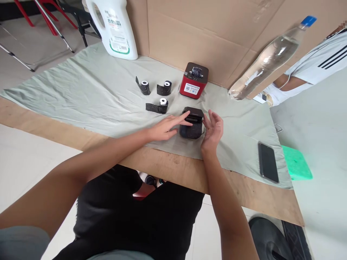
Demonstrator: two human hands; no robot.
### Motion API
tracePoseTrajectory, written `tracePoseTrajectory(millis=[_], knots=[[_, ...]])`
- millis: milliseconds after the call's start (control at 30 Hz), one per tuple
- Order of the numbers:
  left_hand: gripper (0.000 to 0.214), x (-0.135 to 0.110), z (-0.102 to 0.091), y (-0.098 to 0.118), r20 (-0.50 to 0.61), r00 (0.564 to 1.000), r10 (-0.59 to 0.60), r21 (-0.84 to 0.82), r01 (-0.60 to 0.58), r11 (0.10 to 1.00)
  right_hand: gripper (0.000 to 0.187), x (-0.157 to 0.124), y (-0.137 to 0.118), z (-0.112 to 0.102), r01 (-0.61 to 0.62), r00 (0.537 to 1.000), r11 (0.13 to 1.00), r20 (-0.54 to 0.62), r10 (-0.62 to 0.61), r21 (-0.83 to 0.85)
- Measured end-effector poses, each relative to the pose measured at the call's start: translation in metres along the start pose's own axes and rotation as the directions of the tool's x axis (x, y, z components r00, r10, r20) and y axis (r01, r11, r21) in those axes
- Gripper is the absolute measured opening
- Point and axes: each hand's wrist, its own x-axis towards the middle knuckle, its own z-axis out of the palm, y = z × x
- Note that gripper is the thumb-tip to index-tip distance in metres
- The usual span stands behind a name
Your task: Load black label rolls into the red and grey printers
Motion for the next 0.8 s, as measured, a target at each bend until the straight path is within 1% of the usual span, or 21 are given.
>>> tracePoseTrajectory(millis=[100,133,200,267,300,367,400,467,533,567,633,667,700,733,800], knots=[[0.103,0.0,0.001,-0.001,0.023,1.0,0.008,0.012,-0.008,1.0,0.07,0.008,-0.001,-0.003,0.018,0.986,0.977,0.167,0.019,-0.215],[0.103,0.0,0.002,-0.002,0.025,1.0,0.013,0.015,-0.013,1.0,0.076,0.012,0.0,-0.004,0.016,0.974,0.962,0.221,0.046,-0.271],[0.102,0.0,0.003,-0.003,0.025,0.999,0.028,0.015,-0.028,1.0,0.087,0.022,0.001,-0.006,-0.022,0.945,0.945,0.301,0.126,-0.326],[0.102,0.0,0.003,-0.003,0.026,0.999,0.042,0.004,-0.042,0.999,0.093,0.035,-0.001,-0.009,-0.097,0.908,0.927,0.349,0.232,-0.362],[0.101,0.0,0.003,-0.003,0.029,0.999,0.046,-0.002,-0.046,0.999,0.093,0.042,-0.004,-0.01,-0.135,0.884,0.905,0.364,0.294,-0.403],[0.101,-0.001,0.003,-0.002,0.037,0.998,0.041,-0.01,-0.041,0.999,0.087,0.058,-0.015,-0.009,-0.17,0.817,0.83,0.395,0.42,-0.532],[0.1,-0.001,0.002,-0.002,0.042,0.999,0.035,-0.011,-0.035,0.999,0.081,0.065,-0.022,-0.008,-0.159,0.781,0.783,0.409,0.473,-0.602],[0.1,-0.002,0.002,-0.002,0.051,0.998,0.027,-0.012,-0.027,1.0,0.073,0.079,-0.038,-0.003,-0.087,0.719,0.69,0.435,0.543,-0.718],[0.1,-0.002,0.003,-0.002,0.05,0.998,0.03,-0.015,-0.029,0.999,0.078,0.09,-0.052,0.004,0.025,0.661,0.618,0.477,0.58,-0.786],[0.1,-0.002,0.003,-0.002,0.046,0.998,0.033,-0.016,-0.032,0.999,0.081,0.095,-0.057,0.008,0.079,0.625,0.589,0.5,0.6,-0.804],[0.101,-0.003,0.003,-0.003,0.038,0.998,0.04,-0.019,-0.04,0.999,0.087,0.102,-0.063,0.013,0.159,0.553,0.538,0.526,0.646,-0.828],[0.101,-0.003,0.003,-0.003,0.036,0.998,0.044,-0.022,-0.043,0.999,0.087,0.105,-0.064,0.015,0.185,0.53,0.516,0.527,0.665,-0.837],[0.101,-0.003,0.002,-0.003,0.037,0.998,0.045,-0.026,-0.045,0.999,0.086,0.106,-0.064,0.016,0.203,0.52,0.501,0.526,0.673,-0.841],[0.101,-0.003,0.002,-0.003,0.039,0.998,0.046,-0.032,-0.044,0.999,0.083,0.108,-0.063,0.017,0.216,0.52,0.498,0.531,0.669,-0.84],[0.1,-0.004,0.002,-0.003,0.039,0.999,0.038,-0.045,-0.037,0.998,0.076,0.11,-0.059,0.016,0.238,0.533,0.526,0.563,0.632,-0.816]])
